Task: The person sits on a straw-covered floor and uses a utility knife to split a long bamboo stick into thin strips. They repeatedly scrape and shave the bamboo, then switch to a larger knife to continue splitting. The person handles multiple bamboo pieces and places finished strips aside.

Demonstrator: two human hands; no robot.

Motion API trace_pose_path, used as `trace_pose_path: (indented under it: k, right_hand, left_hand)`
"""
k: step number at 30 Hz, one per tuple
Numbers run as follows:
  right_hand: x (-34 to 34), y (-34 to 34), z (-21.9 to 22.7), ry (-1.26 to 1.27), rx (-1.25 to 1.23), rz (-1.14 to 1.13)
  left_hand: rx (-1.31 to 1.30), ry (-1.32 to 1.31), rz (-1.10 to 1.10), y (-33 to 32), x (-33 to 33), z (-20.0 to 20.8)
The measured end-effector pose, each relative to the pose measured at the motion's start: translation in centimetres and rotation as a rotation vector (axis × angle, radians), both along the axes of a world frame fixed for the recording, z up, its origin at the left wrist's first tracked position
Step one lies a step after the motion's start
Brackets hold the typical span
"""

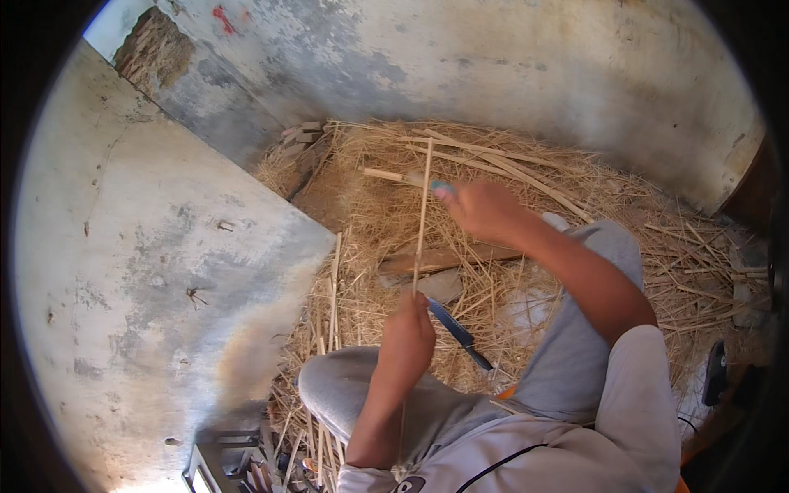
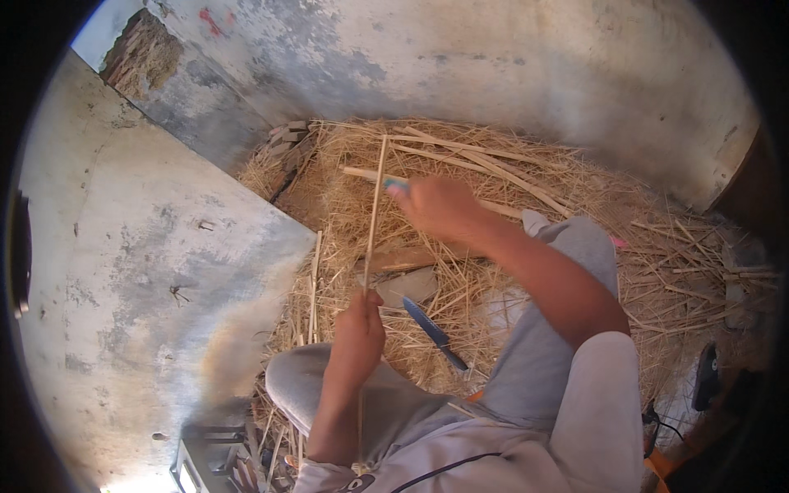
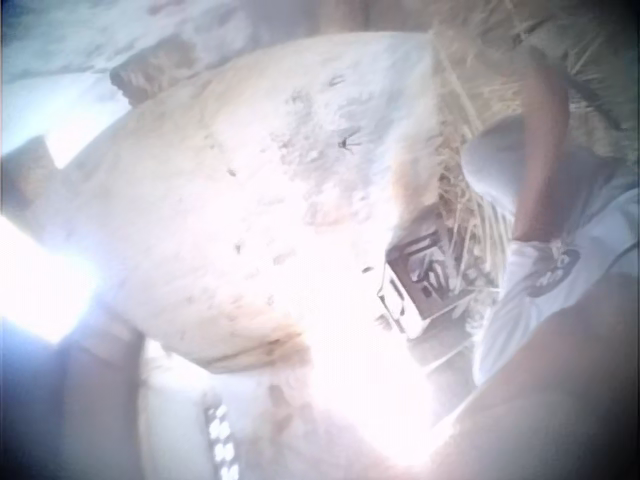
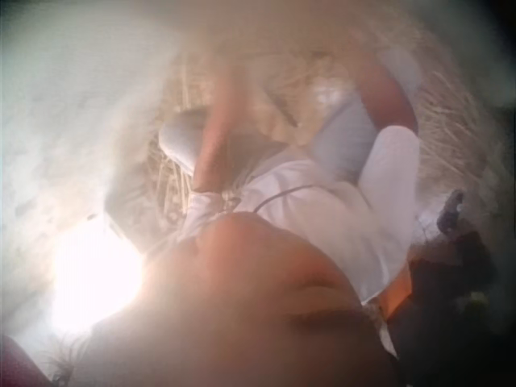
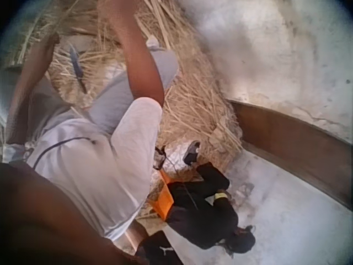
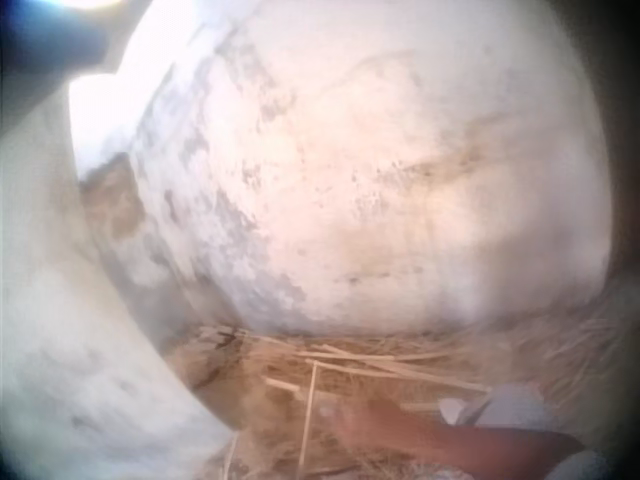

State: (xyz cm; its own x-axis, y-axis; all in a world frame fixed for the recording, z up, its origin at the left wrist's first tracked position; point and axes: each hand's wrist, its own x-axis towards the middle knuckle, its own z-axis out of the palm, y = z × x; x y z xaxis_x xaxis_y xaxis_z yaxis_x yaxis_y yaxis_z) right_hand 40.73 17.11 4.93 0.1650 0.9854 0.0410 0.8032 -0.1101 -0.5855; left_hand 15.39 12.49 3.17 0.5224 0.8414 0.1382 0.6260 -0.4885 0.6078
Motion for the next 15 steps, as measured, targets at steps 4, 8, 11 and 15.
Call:
trace_pose_path:
  k: [4, 8, 11, 15]
  right_hand:
    - [-2.3, -1.7, -2.3, 0.137, 0.096, -0.084]
    - [-1.7, -1.8, -1.6, 0.234, 0.189, -0.132]
    - [-2.6, -2.5, -0.8, 0.176, 0.326, -0.004]
    - [-3.7, -3.2, -2.0, -0.01, 0.44, 0.164]
  left_hand:
    - [-0.422, -0.23, -0.009, 1.6, -0.2, 0.2]
    - [-0.815, -0.478, -0.008, 2.3, 0.3, 2.0]
    - [-0.826, -0.513, -0.033, 2.8, 0.6, 2.0]
    - [-0.885, -0.504, -0.058, 3.2, 0.5, 1.5]
